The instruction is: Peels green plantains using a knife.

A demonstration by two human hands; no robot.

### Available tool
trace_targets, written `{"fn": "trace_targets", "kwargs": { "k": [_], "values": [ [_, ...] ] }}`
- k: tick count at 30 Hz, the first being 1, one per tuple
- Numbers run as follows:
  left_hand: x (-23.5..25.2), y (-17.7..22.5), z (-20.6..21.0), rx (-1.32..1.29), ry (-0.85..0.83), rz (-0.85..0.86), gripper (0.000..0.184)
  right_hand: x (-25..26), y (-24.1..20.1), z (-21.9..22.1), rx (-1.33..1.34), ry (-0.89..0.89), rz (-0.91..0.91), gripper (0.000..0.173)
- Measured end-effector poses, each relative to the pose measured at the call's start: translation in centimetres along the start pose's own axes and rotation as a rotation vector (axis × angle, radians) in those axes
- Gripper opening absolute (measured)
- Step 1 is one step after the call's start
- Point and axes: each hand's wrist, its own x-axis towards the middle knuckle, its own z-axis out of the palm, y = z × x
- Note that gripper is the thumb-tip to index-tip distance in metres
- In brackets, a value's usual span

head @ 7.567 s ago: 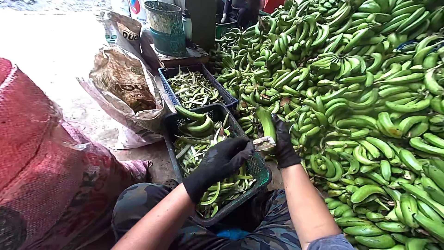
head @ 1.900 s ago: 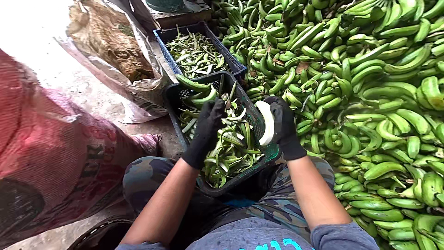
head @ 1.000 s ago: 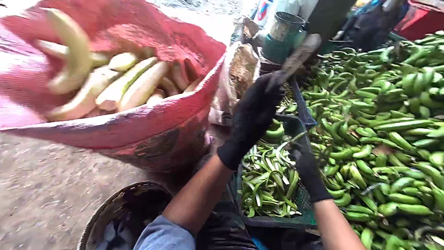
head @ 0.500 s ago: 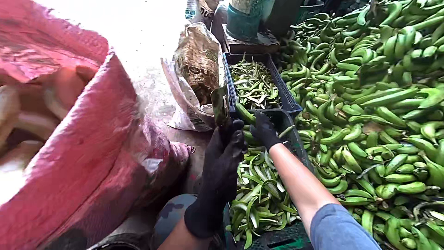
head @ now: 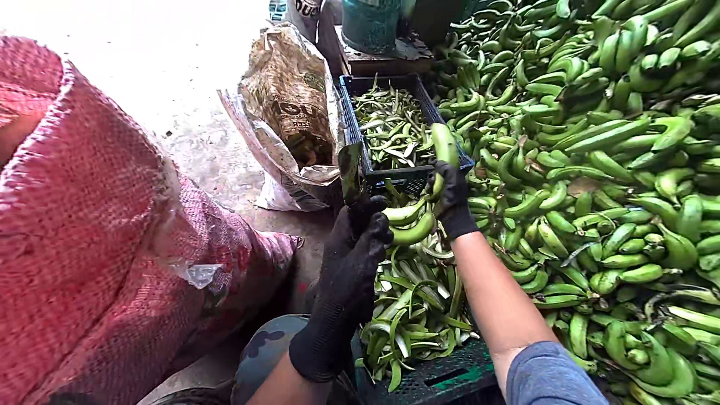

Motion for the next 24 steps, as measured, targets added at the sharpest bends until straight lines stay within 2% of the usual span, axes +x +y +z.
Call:
{"fn": "trace_targets", "kwargs": {
  "k": [2, 3, 5, 9, 11, 14, 17, 19, 22, 24],
  "values": [
    [-0.1, -0.4, 0.7, 0.052, -0.012, 0.0, 0.026, -0.7, -0.8, -1.3, 0.414, 0.148, 0.072, 0.017],
    [-0.1, -1.0, 1.0, 0.069, -0.051, 0.022, 0.027, -1.3, -1.1, -1.9, 0.487, 0.211, 0.063, 0.019],
    [-0.3, -2.4, 2.0, 0.071, -0.135, 0.006, 0.029, -3.2, -0.6, -3.0, 0.406, 0.298, -0.029, 0.024],
    [-1.9, -5.8, 4.6, -0.179, -0.22, -0.266, 0.03, -5.1, -0.9, -4.1, 0.13, 0.481, -0.11, 0.053],
    [-2.5, -7.8, 5.5, -0.297, -0.24, -0.433, 0.031, -5.4, -0.8, -5.2, 0.057, 0.529, -0.153, 0.059],
    [-3.5, -10.2, 7.1, -0.251, -0.299, -0.556, 0.043, -6.9, -1.2, -5.9, -0.059, 0.546, -0.185, 0.063],
    [-4.0, -12.9, 8.7, -0.338, -0.318, -0.629, 0.046, -9.2, -2.1, -5.9, -0.251, 0.442, -0.177, 0.064],
    [-4.0, -14.0, 9.7, -0.471, -0.281, -0.643, 0.046, -10.3, -3.3, -5.9, -0.537, 0.286, -0.181, 0.065],
    [-3.1, -15.2, 9.9, -0.529, -0.271, -0.506, 0.043, -11.7, -6.5, -5.5, -0.948, -0.032, -0.272, 0.059],
    [-2.4, -16.1, 9.0, -0.468, -0.289, -0.414, 0.042, -12.2, -6.5, -5.5, -1.023, -0.261, -0.336, 0.058]
  ]
}}
